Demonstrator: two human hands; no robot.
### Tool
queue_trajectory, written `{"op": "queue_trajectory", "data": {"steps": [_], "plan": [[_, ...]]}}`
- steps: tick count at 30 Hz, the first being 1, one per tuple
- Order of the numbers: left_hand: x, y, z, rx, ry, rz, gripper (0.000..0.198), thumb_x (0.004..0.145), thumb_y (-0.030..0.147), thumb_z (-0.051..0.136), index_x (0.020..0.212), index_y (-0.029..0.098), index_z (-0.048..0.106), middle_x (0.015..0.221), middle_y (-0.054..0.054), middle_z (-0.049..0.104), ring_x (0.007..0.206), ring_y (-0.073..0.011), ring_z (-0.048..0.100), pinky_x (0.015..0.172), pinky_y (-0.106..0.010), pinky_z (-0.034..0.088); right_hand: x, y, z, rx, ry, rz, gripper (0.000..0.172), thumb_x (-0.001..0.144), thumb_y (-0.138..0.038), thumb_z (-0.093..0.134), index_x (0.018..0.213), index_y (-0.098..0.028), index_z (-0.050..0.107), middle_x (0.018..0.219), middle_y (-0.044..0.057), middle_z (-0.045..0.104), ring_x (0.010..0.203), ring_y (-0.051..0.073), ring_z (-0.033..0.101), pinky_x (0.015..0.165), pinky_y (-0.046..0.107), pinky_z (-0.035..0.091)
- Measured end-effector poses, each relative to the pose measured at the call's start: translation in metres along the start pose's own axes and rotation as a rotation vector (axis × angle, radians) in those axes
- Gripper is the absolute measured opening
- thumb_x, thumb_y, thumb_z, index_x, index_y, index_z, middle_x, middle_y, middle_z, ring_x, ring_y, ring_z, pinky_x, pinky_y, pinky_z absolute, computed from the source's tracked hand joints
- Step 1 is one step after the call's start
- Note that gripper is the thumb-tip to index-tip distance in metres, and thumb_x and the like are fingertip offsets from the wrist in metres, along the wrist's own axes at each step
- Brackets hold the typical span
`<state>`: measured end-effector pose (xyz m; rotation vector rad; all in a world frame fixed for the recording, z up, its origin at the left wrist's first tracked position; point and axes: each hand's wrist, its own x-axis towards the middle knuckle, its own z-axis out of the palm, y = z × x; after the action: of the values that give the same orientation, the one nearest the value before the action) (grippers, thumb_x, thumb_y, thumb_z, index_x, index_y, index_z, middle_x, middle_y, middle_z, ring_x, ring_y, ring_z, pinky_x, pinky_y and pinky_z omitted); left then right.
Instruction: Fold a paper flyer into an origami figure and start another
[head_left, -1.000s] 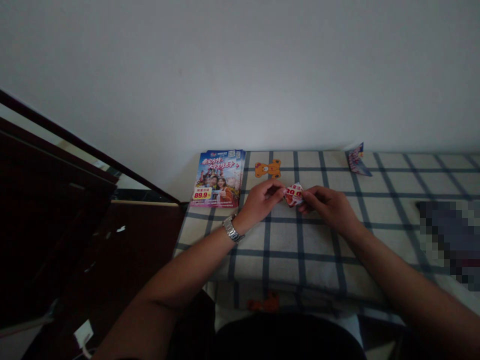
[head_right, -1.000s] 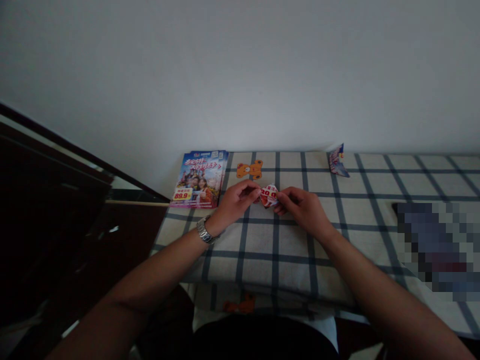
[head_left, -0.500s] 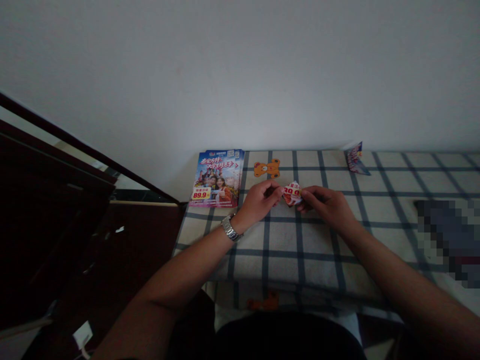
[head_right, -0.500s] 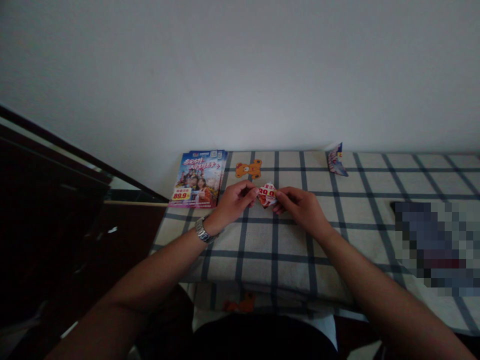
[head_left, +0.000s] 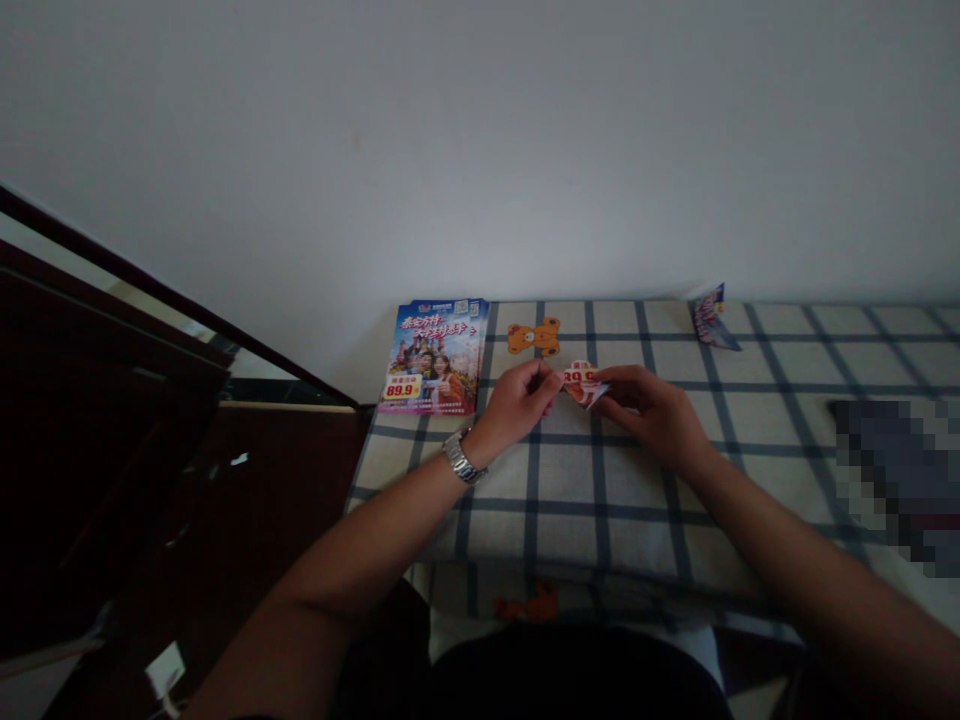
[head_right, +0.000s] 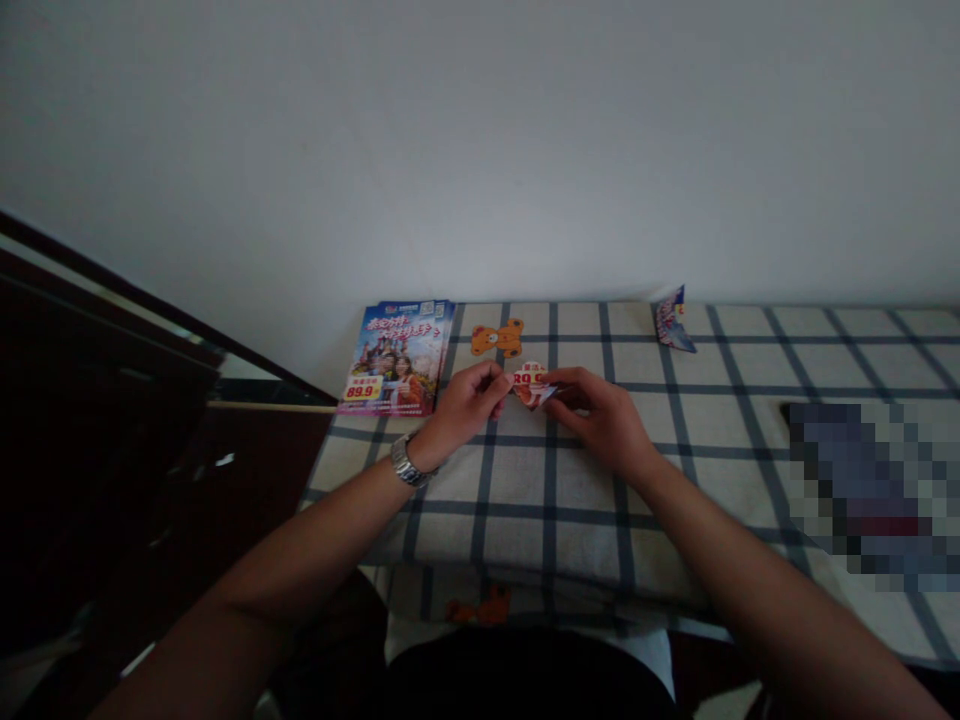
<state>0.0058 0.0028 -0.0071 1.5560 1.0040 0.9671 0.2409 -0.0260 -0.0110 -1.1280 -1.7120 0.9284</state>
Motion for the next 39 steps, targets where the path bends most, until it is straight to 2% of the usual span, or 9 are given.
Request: {"op": "queue_trajectory", "data": {"steps": [10,17,21,24,29,34,39], "plan": [[-0.002,0.004,0.0,0.075,-0.045,0.032,0.048,0.101,0.064,0.057,0.084,0.019,0.06,0.064,0.003,0.056,0.055,-0.0099,0.053,0.053,-0.023,0.039,0.0,-0.001,-0.004,-0.09,0.024,0.046,0.03,0.094,-0.048,0.075,0.113,-0.025,0.076,0.101,0.007,0.081,0.084,0.023,0.077,0.076,0.037,0.064],[-0.004,0.008,-0.001,0.228,-0.025,0.099,0.051,0.105,0.063,0.05,0.083,0.019,0.064,0.066,0.001,0.058,0.06,-0.0122,0.052,0.056,-0.026,0.038,0.0,-0.011,-0.003,-0.025,0.029,0.113,0.03,0.096,-0.052,0.072,0.104,-0.023,0.072,0.072,0.001,0.068,0.06,0.016,0.062,0.055,0.029,0.049],[-0.002,0.008,0.0,0.215,0.026,0.185,0.04,0.103,0.057,0.06,0.093,0.019,0.067,0.082,-0.002,0.067,0.074,-0.0139,0.061,0.068,-0.027,0.048,0.001,-0.013,-0.001,0.06,0.006,0.167,0.033,0.094,-0.055,0.073,0.097,-0.023,0.068,0.067,-0.002,0.064,0.055,0.014,0.057,0.049,0.027,0.043],[-0.001,0.007,0.001,0.144,-0.001,0.239,0.033,0.102,0.052,0.065,0.106,0.019,0.069,0.1,-0.006,0.073,0.089,-0.0168,0.069,0.081,-0.03,0.055,0.002,-0.015,-0.001,0.086,-0.028,0.175,0.032,0.095,-0.054,0.073,0.096,-0.023,0.067,0.065,-0.003,0.062,0.054,0.013,0.055,0.049,0.026,0.042],[0.0,0.005,0.001,0.126,-0.012,0.23,0.032,0.103,0.05,0.064,0.101,0.019,0.071,0.095,-0.006,0.075,0.087,-0.0166,0.07,0.079,-0.03,0.055,0.003,-0.015,0.0,0.139,-0.064,0.199,0.034,0.095,-0.055,0.073,0.096,-0.022,0.067,0.064,-0.003,0.062,0.052,0.012,0.055,0.048,0.025,0.041],[0.001,0.005,0.0,0.048,-0.021,0.18,0.038,0.101,0.056,0.065,0.098,0.018,0.07,0.092,-0.005,0.074,0.081,-0.0152,0.068,0.076,-0.028,0.056,0.003,-0.016,0.0,0.194,-0.079,0.233,0.037,0.094,-0.057,0.074,0.104,-0.021,0.07,0.07,0.0,0.069,0.058,0.015,0.063,0.055,0.028,0.052],[0.0,0.007,0.0,0.062,-0.009,0.172,0.041,0.101,0.059,0.064,0.096,0.018,0.069,0.091,-0.006,0.073,0.08,-0.0152,0.066,0.076,-0.028,0.055,0.004,-0.018,-0.001,0.176,-0.094,0.24,0.039,0.095,-0.06,0.071,0.097,-0.021,0.072,0.073,0.002,0.071,0.06,0.015,0.064,0.058,0.028,0.055]]}}
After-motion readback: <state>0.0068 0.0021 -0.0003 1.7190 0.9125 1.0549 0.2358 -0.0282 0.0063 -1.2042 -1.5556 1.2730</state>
